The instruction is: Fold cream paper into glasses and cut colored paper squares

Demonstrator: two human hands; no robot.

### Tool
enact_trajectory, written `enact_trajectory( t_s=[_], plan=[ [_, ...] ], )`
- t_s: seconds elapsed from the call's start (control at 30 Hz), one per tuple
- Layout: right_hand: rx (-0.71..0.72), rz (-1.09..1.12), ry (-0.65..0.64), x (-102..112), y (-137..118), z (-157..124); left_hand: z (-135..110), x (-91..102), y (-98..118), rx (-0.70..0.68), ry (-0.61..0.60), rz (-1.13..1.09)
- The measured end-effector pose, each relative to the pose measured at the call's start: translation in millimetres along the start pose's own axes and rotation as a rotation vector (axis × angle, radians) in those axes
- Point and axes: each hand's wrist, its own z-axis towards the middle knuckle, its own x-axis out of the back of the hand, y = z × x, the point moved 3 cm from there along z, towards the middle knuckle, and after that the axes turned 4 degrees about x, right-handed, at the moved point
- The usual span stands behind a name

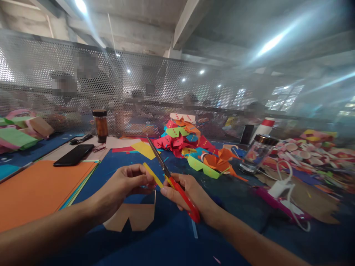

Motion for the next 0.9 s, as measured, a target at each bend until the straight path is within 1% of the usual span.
enact_trajectory(
  t_s=[0.2,0.3,0.4,0.5,0.63,0.8,0.9],
  plan=[
    [0.000,0.006,-0.024,-3.0,-0.8,0.2,-0.2,-0.8,-4.9,0.029,0.001,0.056],
    [0.003,-0.034,-0.037,-2.7,-0.3,0.4,-1.3,-2.3,-3.3,0.029,-0.007,0.073],
    [0.053,-0.140,-0.030,1.2,-2.1,-1.0,-1.2,-1.2,0.3,0.016,0.008,0.042],
    [0.108,-0.327,-0.023,6.6,-4.5,-3.5,1.1,3.0,4.0,-0.027,0.045,-0.004],
    [0.090,-0.559,-0.018,11.8,-5.6,-5.0,4.4,9.5,6.4,-0.100,0.071,-0.036],
    [0.074,-0.672,-0.059,10.8,-7.2,-5.0,5.6,13.2,7.5,-0.174,0.036,-0.036],
    [0.086,-0.700,-0.055,10.3,-6.5,-5.4,6.3,14.0,8.7,-0.201,0.033,-0.038]
  ],
)
